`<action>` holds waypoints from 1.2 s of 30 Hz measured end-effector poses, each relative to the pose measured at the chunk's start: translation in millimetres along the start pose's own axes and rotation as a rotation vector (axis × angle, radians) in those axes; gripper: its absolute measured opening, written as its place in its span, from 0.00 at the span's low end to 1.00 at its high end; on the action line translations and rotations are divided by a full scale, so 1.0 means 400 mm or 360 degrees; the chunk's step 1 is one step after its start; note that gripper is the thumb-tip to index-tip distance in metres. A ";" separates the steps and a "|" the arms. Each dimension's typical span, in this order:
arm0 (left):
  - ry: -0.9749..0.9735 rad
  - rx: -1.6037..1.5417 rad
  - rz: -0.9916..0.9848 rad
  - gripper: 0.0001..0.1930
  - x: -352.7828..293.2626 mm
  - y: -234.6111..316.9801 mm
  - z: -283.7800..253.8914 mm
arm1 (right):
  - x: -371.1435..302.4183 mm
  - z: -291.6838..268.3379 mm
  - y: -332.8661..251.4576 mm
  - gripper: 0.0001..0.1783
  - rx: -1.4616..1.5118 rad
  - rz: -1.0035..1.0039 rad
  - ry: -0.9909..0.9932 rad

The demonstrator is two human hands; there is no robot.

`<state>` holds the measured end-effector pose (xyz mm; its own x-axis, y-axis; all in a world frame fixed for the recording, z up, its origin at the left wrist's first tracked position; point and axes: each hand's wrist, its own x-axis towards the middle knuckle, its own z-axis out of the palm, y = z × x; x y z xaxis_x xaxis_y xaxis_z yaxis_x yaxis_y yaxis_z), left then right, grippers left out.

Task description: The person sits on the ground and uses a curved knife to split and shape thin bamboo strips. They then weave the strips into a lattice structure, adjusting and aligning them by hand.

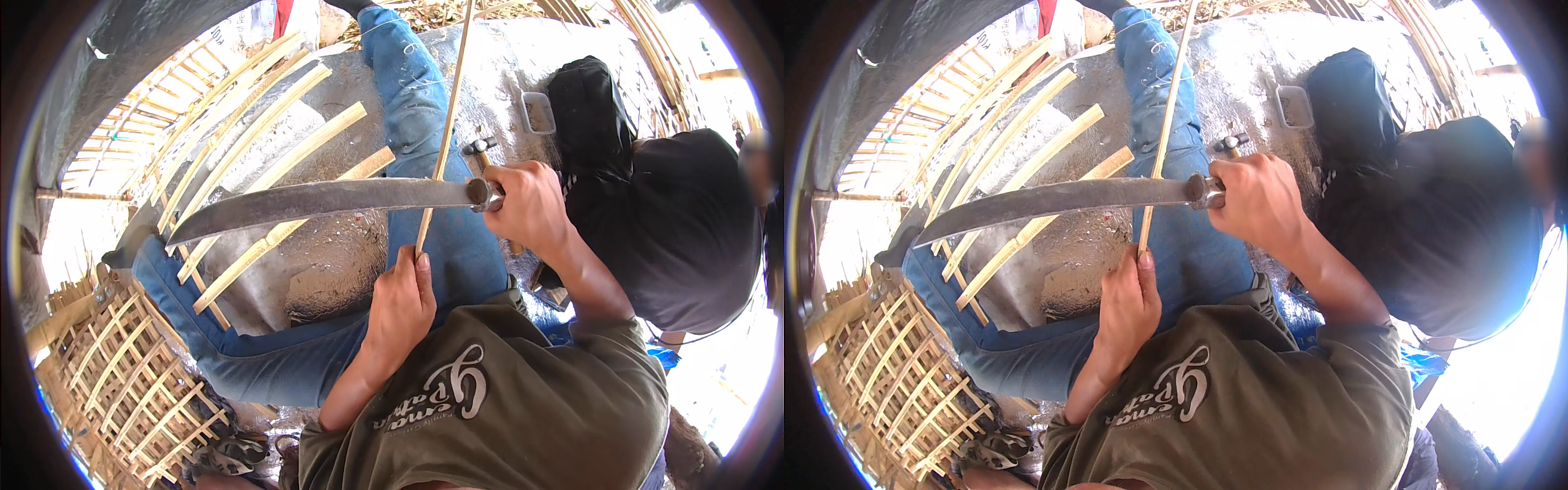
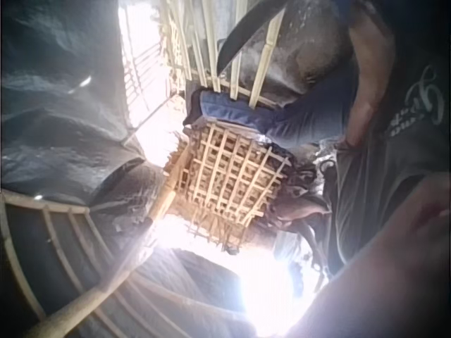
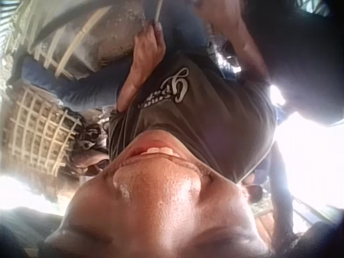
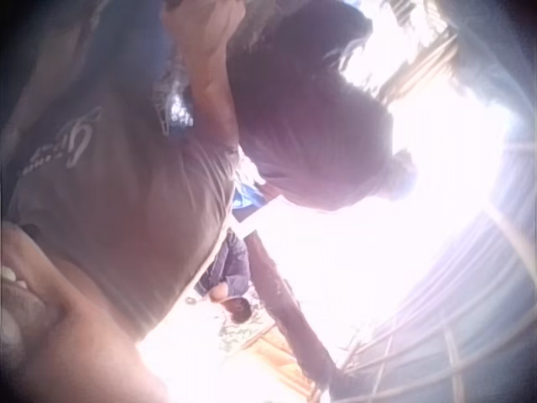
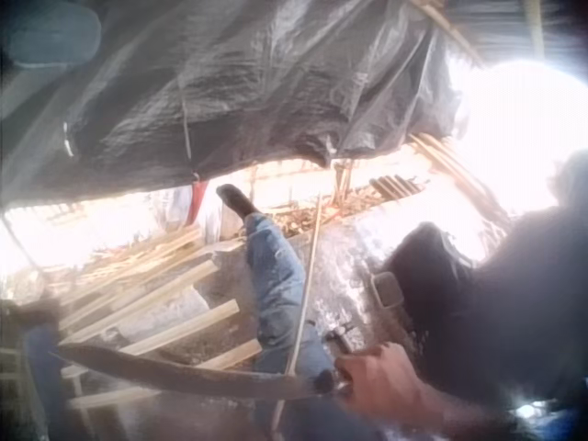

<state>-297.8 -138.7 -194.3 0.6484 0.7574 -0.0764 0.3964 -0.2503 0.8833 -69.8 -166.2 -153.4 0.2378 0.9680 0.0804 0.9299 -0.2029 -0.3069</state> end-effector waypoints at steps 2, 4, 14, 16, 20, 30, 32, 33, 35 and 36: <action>-0.0037 0.0017 -0.0018 0.10 -0.001 -0.002 -0.004 | 0.008 0.002 -0.002 0.10 0.0003 0.0011 0.0003; -0.0049 0.0005 -0.0019 0.10 0.000 -0.002 -0.005 | 0.014 0.005 0.001 0.10 -0.0006 0.0025 0.0009; -0.0116 -0.0097 -0.0046 0.12 -0.016 -0.006 0.005 | 0.049 0.002 0.057 0.08 -0.0156 0.0141 0.0073; -0.0122 -0.0088 -0.0046 0.12 -0.016 -0.007 0.005 | 0.056 0.004 0.077 0.07 -0.0191 0.0099 0.0084; -0.0139 -0.0070 -0.0065 0.12 -0.029 -0.001 0.002 | 0.083 -0.003 0.105 0.07 -0.0233 0.0119 0.0074; -0.0152 0.0013 -0.0089 0.11 -0.046 0.006 -0.002 | 0.169 -0.013 0.195 0.07 -0.0437 0.0285 0.0123; -0.0195 0.0079 -0.0108 0.10 -0.070 0.006 0.004 | 0.207 -0.035 0.236 0.10 -0.0463 0.0543 -0.0045; -0.0213 0.0113 -0.0112 0.10 -0.080 0.004 0.007 | 0.224 -0.041 0.275 0.11 -0.0521 0.0566 -0.0013; -0.0212 0.0120 -0.0110 0.11 -0.086 0.002 0.018 | 0.225 -0.068 0.315 0.11 -0.0631 0.0458 0.0096; -0.0209 0.0120 -0.0111 0.11 -0.086 0.003 0.022 | 0.220 -0.072 0.319 0.11 -0.0601 0.0480 0.0030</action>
<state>-313.7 -170.4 -194.8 0.6950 0.6906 -0.2003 0.4879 -0.2482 0.8369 77.8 -111.3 -158.2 0.5141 0.8557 0.0591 0.8548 -0.5168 0.0466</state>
